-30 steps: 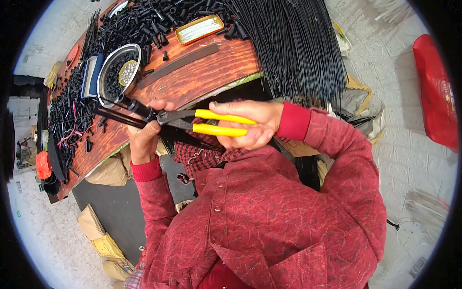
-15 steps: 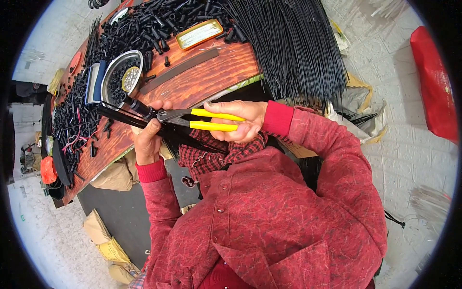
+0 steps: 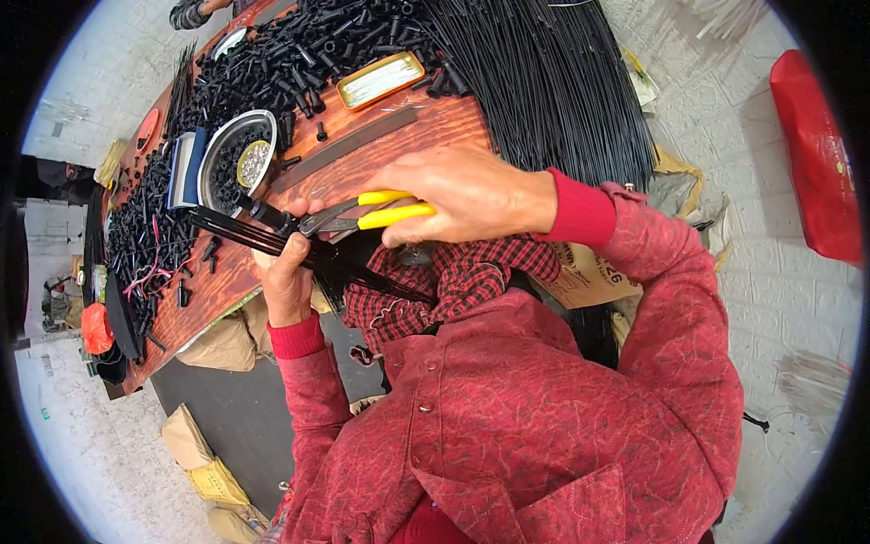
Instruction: The recorder is trimming and sorting black wire bundles at a manufacturing workbench using wire cutters.
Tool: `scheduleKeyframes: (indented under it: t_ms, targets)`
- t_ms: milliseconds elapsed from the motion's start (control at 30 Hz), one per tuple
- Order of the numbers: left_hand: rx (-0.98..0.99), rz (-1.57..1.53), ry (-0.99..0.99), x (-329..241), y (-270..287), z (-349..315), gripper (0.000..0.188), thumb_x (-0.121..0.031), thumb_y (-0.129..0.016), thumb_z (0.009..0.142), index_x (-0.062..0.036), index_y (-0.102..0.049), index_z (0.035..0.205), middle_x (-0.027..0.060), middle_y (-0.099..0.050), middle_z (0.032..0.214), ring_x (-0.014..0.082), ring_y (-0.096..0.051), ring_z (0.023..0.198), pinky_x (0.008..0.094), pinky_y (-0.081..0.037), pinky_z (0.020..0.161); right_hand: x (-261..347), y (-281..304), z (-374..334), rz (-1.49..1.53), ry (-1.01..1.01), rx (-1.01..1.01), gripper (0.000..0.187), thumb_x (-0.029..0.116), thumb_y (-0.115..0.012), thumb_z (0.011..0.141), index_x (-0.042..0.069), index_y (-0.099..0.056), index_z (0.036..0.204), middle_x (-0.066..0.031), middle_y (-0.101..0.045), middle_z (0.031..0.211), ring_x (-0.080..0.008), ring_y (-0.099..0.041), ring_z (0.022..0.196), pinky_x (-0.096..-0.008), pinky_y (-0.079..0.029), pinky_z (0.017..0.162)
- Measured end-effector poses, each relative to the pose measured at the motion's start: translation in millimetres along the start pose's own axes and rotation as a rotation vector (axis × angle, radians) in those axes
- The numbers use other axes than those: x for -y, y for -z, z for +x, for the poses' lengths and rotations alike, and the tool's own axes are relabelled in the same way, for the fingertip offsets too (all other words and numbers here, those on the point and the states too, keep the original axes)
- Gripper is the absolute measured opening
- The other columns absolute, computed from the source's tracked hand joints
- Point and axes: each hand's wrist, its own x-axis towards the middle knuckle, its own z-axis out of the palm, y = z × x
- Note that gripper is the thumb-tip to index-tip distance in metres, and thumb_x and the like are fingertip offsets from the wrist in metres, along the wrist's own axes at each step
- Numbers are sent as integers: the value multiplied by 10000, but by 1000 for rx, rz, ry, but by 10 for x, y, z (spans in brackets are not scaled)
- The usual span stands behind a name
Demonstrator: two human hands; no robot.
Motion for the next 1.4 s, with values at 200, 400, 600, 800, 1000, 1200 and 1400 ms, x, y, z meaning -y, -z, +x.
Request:
scheduleKeyframes:
  t_ms: [200,400,600,800,1000,1200,1400]
  targets:
    - [27,50,3,-48,-89,36,505,-192,-796,782,78,-602,1162,225,-638,1190,253,-657,983,352,-540,843,173,242,52,222,-268,361,569,538,-474,986,23,-584,1203,-60,-529,612,-192,-581,530,-344,-483,510]
    - [172,-57,-11,45,22,41,514,-245,-807,772,18,-619,1171,202,-597,1221,276,-613,1039,389,-499,916,13,-420,-241,1770,-809,698,845,726,-228,954,-32,-575,1089,13,-405,552,-48,-320,358,-205,-279,297]
    - [139,-191,30,82,177,-43,539,-231,-799,793,40,-587,1208,216,-637,1161,286,-654,983,401,-533,892,281,-919,-228,1838,-698,486,803,737,-257,942,-3,-566,904,30,-337,473,-47,-271,312,-199,-248,285]
    - [109,-167,9,201,283,-63,591,-277,-738,875,-14,-506,1351,184,-571,1273,297,-604,1104,424,-516,950,225,-709,-179,1454,-570,391,754,689,-348,958,-24,-592,934,12,-428,564,-48,-353,383,-209,-294,354]
    - [129,-232,-19,253,142,23,608,-373,-698,901,-36,-499,1366,226,-547,1304,195,-611,911,329,-533,761,143,-341,-100,914,-462,307,377,329,-524,1010,-30,-598,1098,-38,-612,724,-85,-582,559,-224,-475,519]
    - [208,-292,-40,274,84,77,604,-451,-626,928,-72,-500,1381,222,-543,1294,150,-556,804,297,-491,670,28,-167,-32,783,-403,341,300,255,-535,999,-13,-585,1124,-66,-678,891,-98,-617,665,-255,-509,625]
    - [126,-344,-18,283,60,78,595,-483,-555,960,-63,-491,1376,212,-551,1273,150,-540,772,301,-476,653,8,-50,96,790,-424,358,299,198,-522,986,-21,-565,1184,-90,-697,921,-110,-639,691,-259,-513,635]
